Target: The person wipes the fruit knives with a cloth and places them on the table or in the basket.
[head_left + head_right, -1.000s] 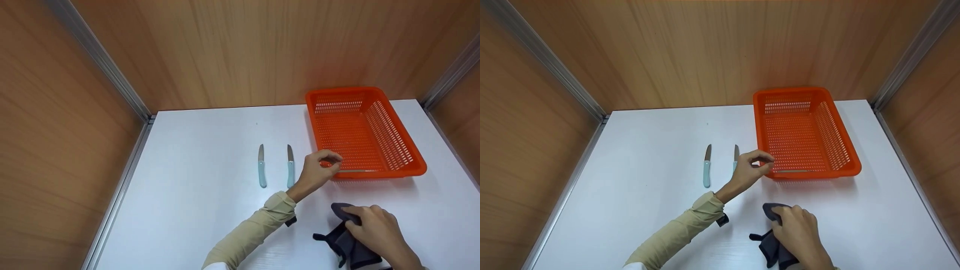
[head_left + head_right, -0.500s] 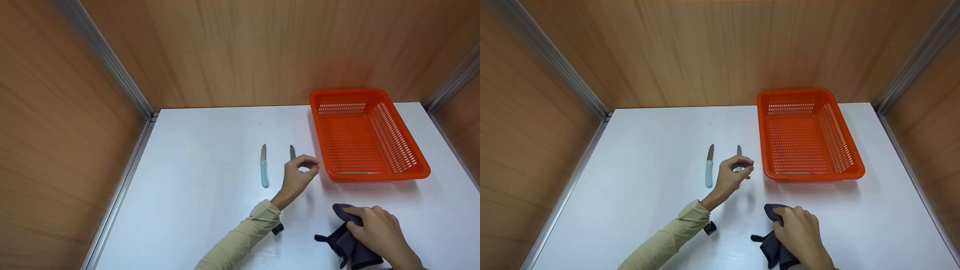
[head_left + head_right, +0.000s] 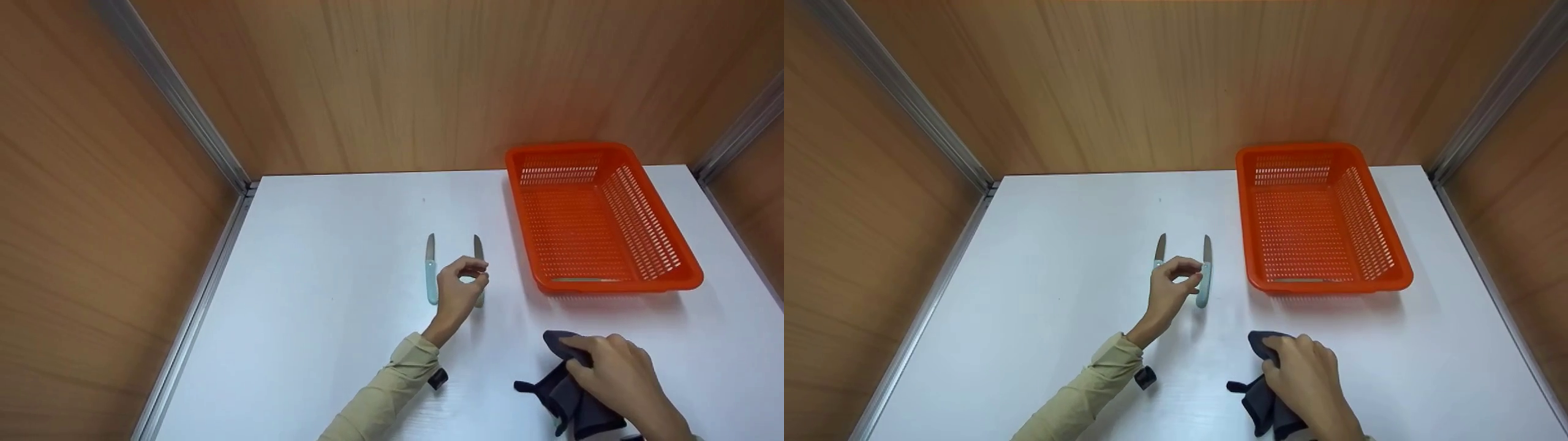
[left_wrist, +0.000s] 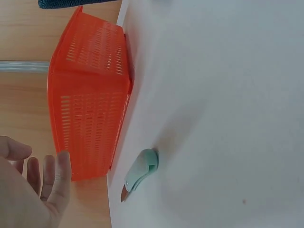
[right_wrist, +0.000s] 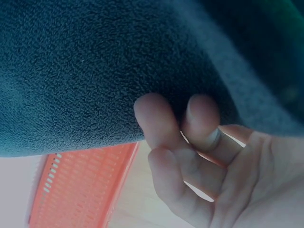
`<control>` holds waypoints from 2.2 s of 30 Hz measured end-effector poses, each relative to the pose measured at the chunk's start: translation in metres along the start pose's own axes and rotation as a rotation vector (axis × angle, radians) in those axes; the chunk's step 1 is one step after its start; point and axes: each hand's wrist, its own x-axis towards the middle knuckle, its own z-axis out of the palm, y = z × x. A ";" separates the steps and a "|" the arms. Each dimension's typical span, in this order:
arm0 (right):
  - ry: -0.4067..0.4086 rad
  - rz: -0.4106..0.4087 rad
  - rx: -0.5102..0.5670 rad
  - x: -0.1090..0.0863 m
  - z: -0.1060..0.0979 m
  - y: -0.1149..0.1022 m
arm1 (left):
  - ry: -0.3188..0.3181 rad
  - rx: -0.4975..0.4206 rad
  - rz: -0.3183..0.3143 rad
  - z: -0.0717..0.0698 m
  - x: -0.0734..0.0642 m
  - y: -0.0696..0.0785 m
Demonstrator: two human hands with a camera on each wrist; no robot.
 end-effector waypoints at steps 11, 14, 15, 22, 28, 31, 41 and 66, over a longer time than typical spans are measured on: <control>0.015 -0.009 0.015 -0.001 0.001 -0.002 | 0.060 0.086 -0.146 -0.024 -0.004 -0.024; 0.015 -0.009 0.013 -0.001 0.001 -0.003 | 0.076 0.109 -0.157 -0.029 -0.004 -0.029; 0.014 -0.009 0.011 -0.001 0.001 -0.003 | 0.082 0.118 -0.160 -0.031 -0.004 -0.030; -0.004 0.000 0.012 -0.001 0.001 -0.004 | 0.117 0.162 -0.178 -0.039 -0.005 -0.038; 0.009 -0.007 0.010 -0.002 0.001 -0.003 | 0.124 0.211 -0.170 -0.044 -0.003 -0.043; 0.018 -0.009 0.008 -0.003 0.001 -0.004 | 0.122 0.247 -0.142 -0.046 -0.003 -0.045; 0.017 -0.001 0.003 -0.004 0.002 -0.004 | 0.092 0.303 -0.167 -0.051 -0.005 -0.048; 0.043 -0.003 0.011 -0.008 0.004 -0.001 | 0.053 0.442 -0.242 -0.057 0.003 -0.053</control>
